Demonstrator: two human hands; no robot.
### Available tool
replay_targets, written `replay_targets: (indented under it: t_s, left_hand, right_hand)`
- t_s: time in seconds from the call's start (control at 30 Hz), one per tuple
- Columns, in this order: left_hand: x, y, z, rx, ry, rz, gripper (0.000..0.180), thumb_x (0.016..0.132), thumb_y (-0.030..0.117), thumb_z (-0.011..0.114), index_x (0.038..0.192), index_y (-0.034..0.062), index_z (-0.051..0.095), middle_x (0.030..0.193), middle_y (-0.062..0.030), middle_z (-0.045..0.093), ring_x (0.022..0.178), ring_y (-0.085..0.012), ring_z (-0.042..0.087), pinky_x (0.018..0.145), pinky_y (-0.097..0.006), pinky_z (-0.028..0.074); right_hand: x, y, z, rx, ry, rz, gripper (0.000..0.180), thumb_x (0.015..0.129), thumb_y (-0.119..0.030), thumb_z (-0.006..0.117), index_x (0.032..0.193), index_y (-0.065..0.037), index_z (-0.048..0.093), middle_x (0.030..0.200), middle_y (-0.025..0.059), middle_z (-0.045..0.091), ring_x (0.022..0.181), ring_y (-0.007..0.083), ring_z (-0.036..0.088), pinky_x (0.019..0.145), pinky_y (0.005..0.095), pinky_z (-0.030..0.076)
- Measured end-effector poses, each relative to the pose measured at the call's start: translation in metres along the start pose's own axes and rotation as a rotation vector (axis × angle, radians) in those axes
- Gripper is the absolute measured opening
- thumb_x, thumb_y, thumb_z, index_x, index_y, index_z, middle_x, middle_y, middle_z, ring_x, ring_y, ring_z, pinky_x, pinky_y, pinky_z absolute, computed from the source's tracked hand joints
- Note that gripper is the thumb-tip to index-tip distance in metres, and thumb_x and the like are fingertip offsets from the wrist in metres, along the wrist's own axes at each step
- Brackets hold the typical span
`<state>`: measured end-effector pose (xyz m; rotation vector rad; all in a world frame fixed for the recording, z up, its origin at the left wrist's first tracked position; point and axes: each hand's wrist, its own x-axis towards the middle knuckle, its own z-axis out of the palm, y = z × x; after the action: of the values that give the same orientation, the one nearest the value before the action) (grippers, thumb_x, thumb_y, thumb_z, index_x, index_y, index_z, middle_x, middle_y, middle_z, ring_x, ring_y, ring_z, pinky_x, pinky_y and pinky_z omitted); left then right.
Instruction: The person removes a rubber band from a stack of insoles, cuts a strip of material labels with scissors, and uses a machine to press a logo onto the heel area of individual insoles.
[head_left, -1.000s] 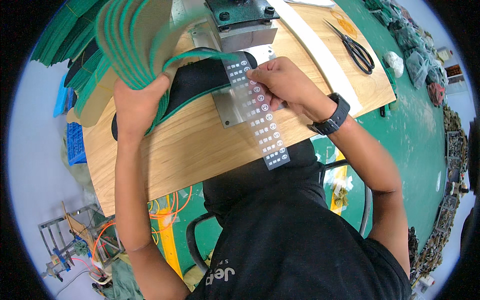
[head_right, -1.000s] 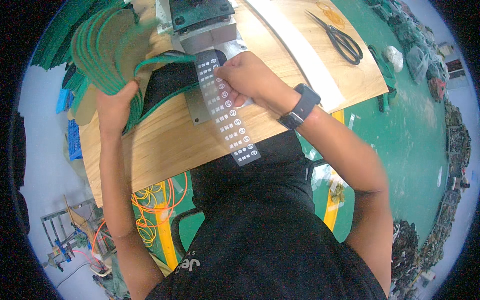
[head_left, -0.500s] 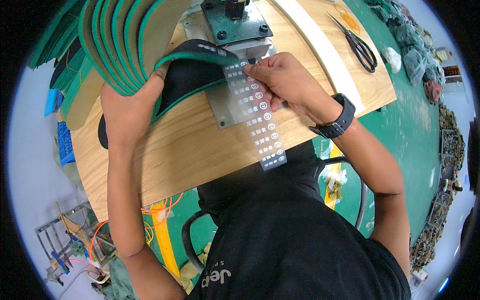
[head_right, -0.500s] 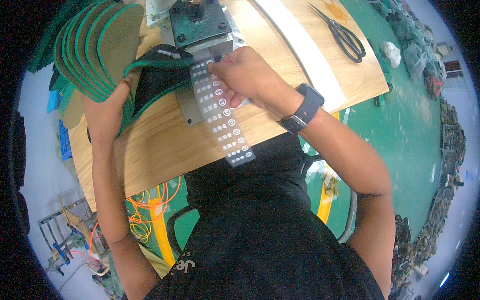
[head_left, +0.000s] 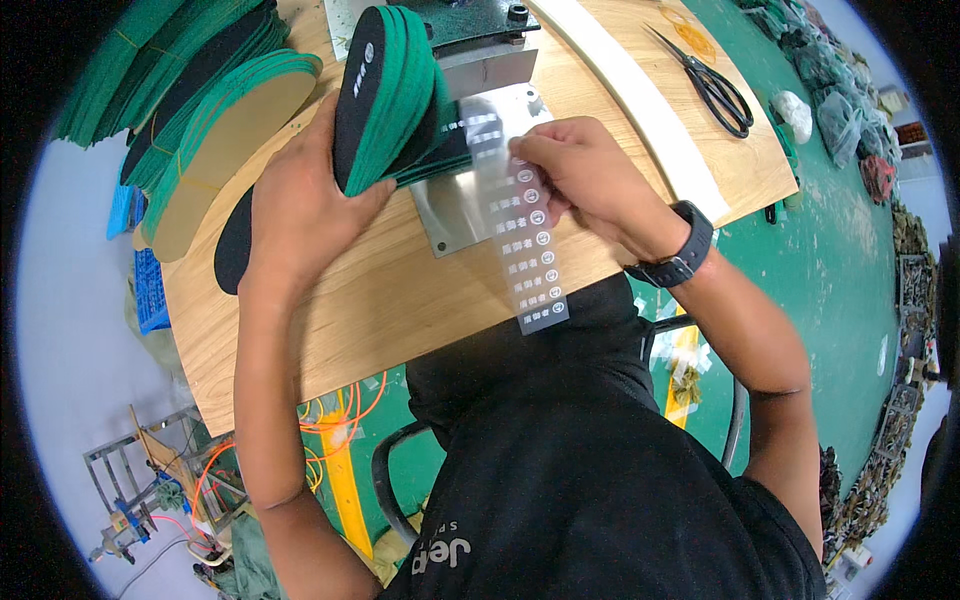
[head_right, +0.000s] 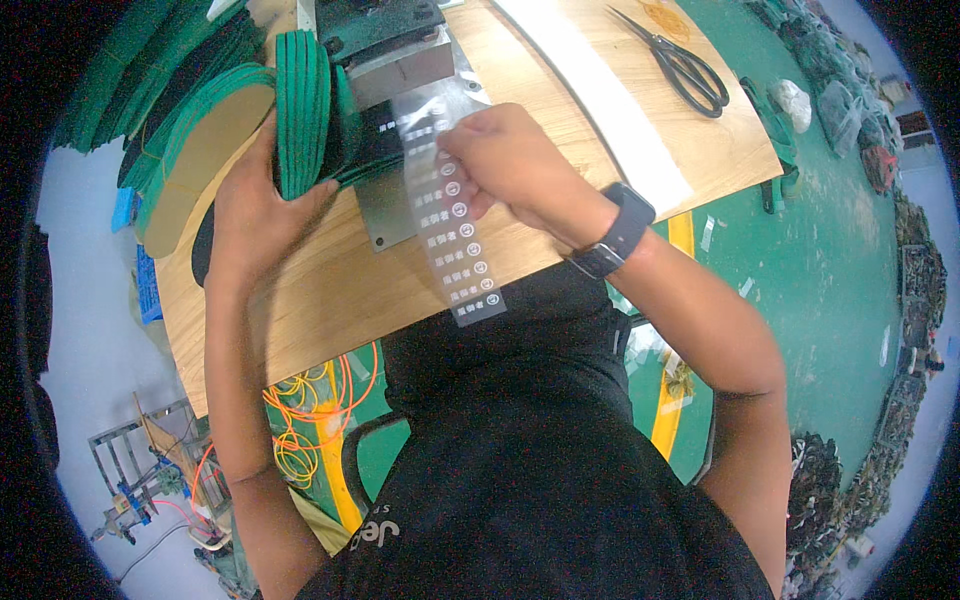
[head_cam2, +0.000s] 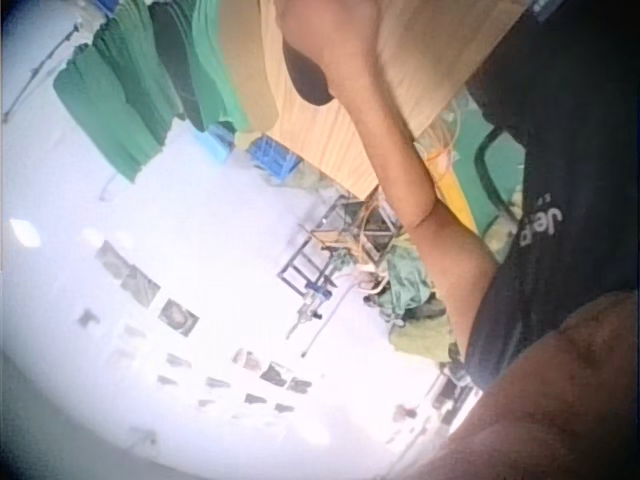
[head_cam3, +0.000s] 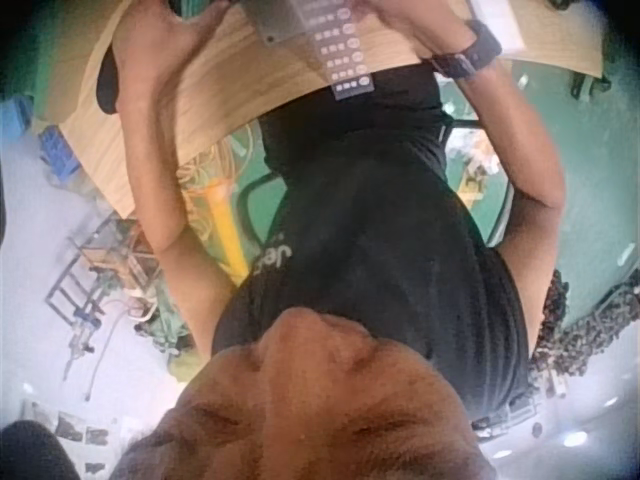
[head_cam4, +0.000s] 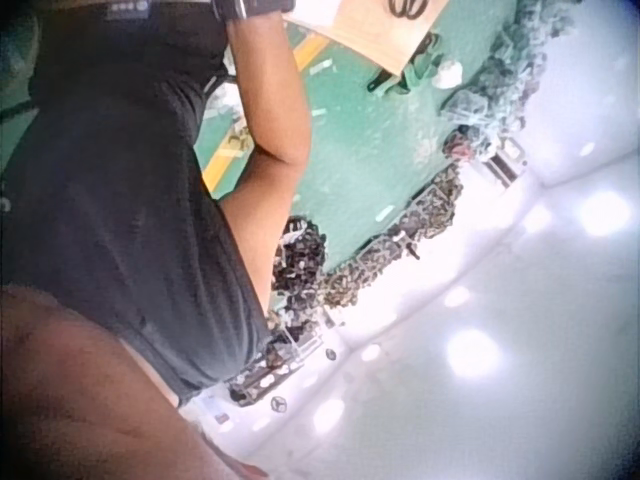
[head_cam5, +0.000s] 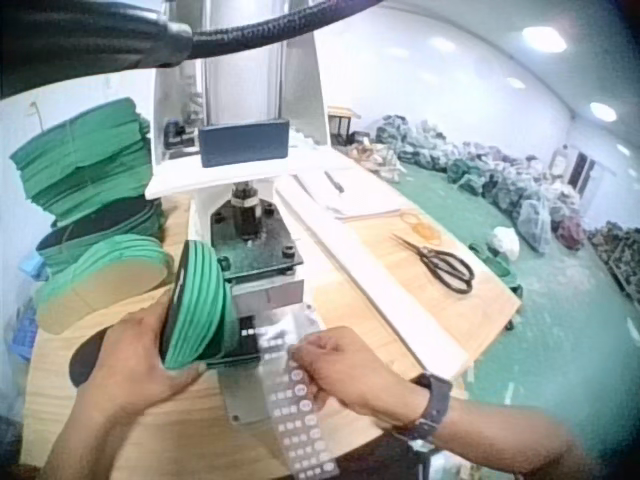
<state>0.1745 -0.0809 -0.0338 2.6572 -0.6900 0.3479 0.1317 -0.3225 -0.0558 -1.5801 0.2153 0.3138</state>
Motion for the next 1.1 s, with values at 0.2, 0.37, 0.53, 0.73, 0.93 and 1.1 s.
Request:
replay_targets:
  t_s: [0.2,0.37,0.53,0.73,0.93,1.1]
  left_hand:
    - [0.001,-0.002,-0.018,-0.361,-0.019,-0.294,0.044,0.069,0.018,0.068,0.107,-0.0011,0.061,0.078,-0.0167,0.065,0.068,-0.0249,0.062,0.071,-0.034,0.049]
    - [-0.006,-0.014,-0.015,-0.507,0.236,-0.272,0.020,0.072,0.014,0.067,0.084,-0.0009,0.063,0.071,-0.0035,0.062,0.066,-0.0086,0.054,0.064,-0.027,0.046]
    - [-0.008,-0.017,-0.013,-0.502,0.290,-0.300,0.018,0.070,0.013,0.068,0.078,-0.0010,0.060,0.069,-0.0039,0.061,0.064,-0.0087,0.054,0.063,-0.027,0.046]
    - [-0.007,-0.021,-0.016,-0.470,0.197,-0.330,0.028,0.073,0.012,0.067,0.097,-0.0019,0.065,0.088,-0.0072,0.067,0.080,-0.0142,0.060,0.077,-0.030,0.048]
    - [-0.004,-0.008,-0.019,-0.470,0.189,-0.382,0.028,0.072,0.013,0.067,0.096,-0.0012,0.065,0.090,-0.0073,0.067,0.081,-0.0142,0.061,0.077,-0.029,0.048]
    - [-0.004,-0.002,-0.013,-0.508,0.288,-0.333,0.025,0.070,0.015,0.072,0.087,-0.0012,0.063,0.076,-0.0041,0.065,0.069,-0.0080,0.056,0.067,-0.026,0.048]
  right_hand:
    - [-0.008,-0.002,-0.012,0.049,-0.043,0.032,0.026,0.091,-0.017,0.054,0.076,0.004,0.059,0.060,0.0072,0.059,0.043,0.0124,0.056,0.037,0.0217,0.046]
    - [0.003,-0.013,0.001,-0.168,-0.086,0.069,0.030,0.093,-0.020,0.055,0.071,0.000,0.060,0.055,0.0055,0.059,0.041,0.0098,0.057,0.034,0.0177,0.043]
    - [0.008,-0.017,0.004,-0.218,-0.113,0.115,0.032,0.093,-0.021,0.056,0.068,0.000,0.059,0.053,0.0069,0.059,0.041,0.0137,0.060,0.032,0.0176,0.043]
    - [0.011,-0.022,0.007,-0.253,-0.123,0.142,0.033,0.093,-0.021,0.056,0.068,0.000,0.058,0.053,0.0074,0.059,0.041,0.0142,0.061,0.031,0.0180,0.043]
    - [0.012,-0.020,0.008,-0.230,-0.112,0.159,0.032,0.093,-0.021,0.056,0.070,0.000,0.058,0.053,0.0072,0.059,0.042,0.0141,0.061,0.031,0.0177,0.043]
    - [0.009,-0.020,0.010,-0.250,-0.098,0.169,0.033,0.094,-0.023,0.054,0.071,0.000,0.059,0.053,0.0073,0.059,0.041,0.0135,0.060,0.032,0.0179,0.043]
